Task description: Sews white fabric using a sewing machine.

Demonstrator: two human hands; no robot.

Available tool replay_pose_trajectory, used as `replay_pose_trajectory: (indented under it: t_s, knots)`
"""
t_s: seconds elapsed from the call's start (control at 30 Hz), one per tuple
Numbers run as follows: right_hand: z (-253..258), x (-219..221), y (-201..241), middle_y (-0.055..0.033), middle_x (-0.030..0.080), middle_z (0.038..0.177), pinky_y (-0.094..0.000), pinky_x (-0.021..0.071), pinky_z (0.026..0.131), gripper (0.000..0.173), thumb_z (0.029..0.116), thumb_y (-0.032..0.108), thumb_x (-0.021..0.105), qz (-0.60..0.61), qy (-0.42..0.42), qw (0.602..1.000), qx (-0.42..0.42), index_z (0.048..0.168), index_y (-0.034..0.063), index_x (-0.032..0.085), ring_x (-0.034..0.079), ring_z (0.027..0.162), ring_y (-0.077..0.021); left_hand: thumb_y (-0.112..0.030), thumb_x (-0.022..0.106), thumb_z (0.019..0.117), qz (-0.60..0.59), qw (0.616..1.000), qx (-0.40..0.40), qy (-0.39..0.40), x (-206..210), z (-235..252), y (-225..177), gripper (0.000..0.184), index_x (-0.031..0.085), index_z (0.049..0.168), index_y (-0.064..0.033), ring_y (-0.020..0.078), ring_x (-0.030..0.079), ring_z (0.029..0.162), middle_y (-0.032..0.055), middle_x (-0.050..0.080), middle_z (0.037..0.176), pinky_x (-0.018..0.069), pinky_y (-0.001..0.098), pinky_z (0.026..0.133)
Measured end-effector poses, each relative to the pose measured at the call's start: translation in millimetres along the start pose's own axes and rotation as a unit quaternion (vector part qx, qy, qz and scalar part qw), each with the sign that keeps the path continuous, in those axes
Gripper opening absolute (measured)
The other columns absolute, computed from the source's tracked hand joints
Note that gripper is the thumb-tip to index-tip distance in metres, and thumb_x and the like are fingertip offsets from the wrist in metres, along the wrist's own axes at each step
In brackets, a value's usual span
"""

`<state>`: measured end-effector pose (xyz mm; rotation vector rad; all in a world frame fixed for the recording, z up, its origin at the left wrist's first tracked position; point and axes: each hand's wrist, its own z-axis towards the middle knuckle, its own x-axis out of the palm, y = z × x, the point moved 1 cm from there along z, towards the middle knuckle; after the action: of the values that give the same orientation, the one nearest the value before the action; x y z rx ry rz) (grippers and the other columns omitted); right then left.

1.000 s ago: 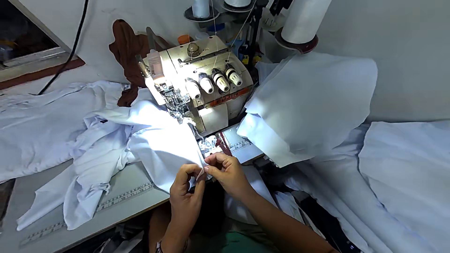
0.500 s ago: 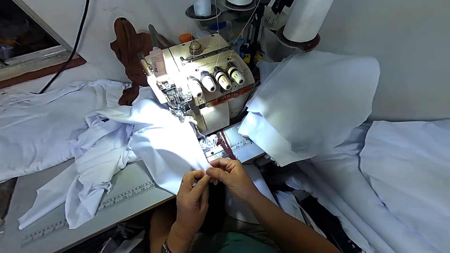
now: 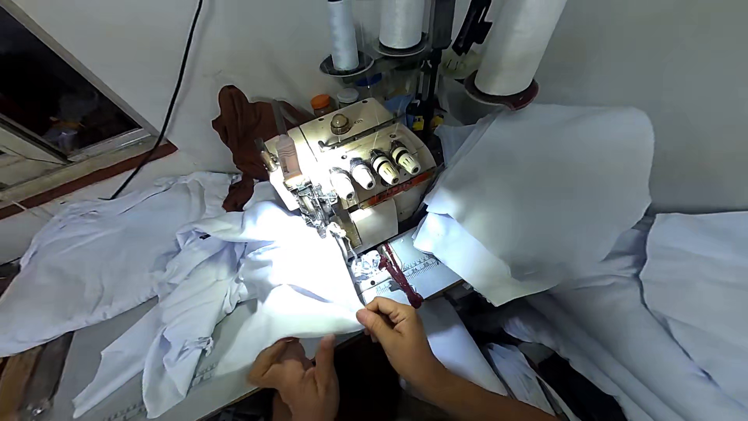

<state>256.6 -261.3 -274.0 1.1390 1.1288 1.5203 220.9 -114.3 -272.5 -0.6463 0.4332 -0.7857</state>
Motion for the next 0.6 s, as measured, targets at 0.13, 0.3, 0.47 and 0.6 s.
replay_pose_trajectory:
  t_s: [0.13, 0.3, 0.47, 0.6]
  knots:
    - [30, 12, 0, 0.0034, 0.061, 0.068, -0.0157, 0.0478, 0.059, 0.016, 0.0972, 0.011, 0.063, 0.003, -0.030, 1.000, 0.007, 0.085, 0.0033, 0.069, 0.056, 0.061, 0.0010, -0.031, 0.060, 0.1008, 0.173, 0.981, 0.011, 0.086, 6, 44, 0, 0.053, 0.052, 0.137, 0.0063, 0.0248, 0.054, 0.128, 0.0251, 0.056, 0.134, 0.0432, 0.0403, 0.108]
    - [68, 28, 9, 0.0006, 0.057, 0.065, -0.0181, 0.0428, 0.050, 0.018, 0.0973, 0.011, 0.066, 0.004, -0.060, 0.998, -0.007, 0.080, 0.0058, 0.066, 0.050, 0.053, -0.0036, -0.042, 0.062, 0.0948, 0.214, 0.959, -0.084, 0.164, 12, 86, 24, 0.052, 0.069, 0.125, -0.0011, 0.0366, 0.060, 0.115, 0.0272, 0.062, 0.125, 0.0484, 0.0523, 0.094]
    - [82, 38, 9, 0.0023, 0.038, 0.051, -0.0219, 0.0245, 0.042, 0.042, 0.0926, 0.015, 0.068, -0.023, -0.122, 0.992, 0.032, 0.059, 0.0148, 0.042, 0.031, 0.042, -0.0062, -0.027, 0.073, 0.0910, 0.191, 0.957, -0.136, 0.171, 14, 101, 27, 0.040, 0.071, 0.122, -0.0016, 0.0238, 0.061, 0.105, 0.0202, 0.062, 0.124, 0.0501, 0.0424, 0.087]
    - [90, 39, 9, 0.0020, 0.035, 0.050, -0.0246, 0.0231, 0.044, 0.052, 0.0954, 0.025, 0.069, -0.043, -0.123, 0.990, 0.061, 0.056, 0.0152, 0.037, 0.029, 0.043, -0.0079, -0.017, 0.075, 0.0911, 0.190, 0.958, -0.125, 0.172, 17, 112, 35, 0.034, 0.072, 0.120, 0.0007, 0.0301, 0.063, 0.105, 0.0237, 0.064, 0.122, 0.0503, 0.0483, 0.088]
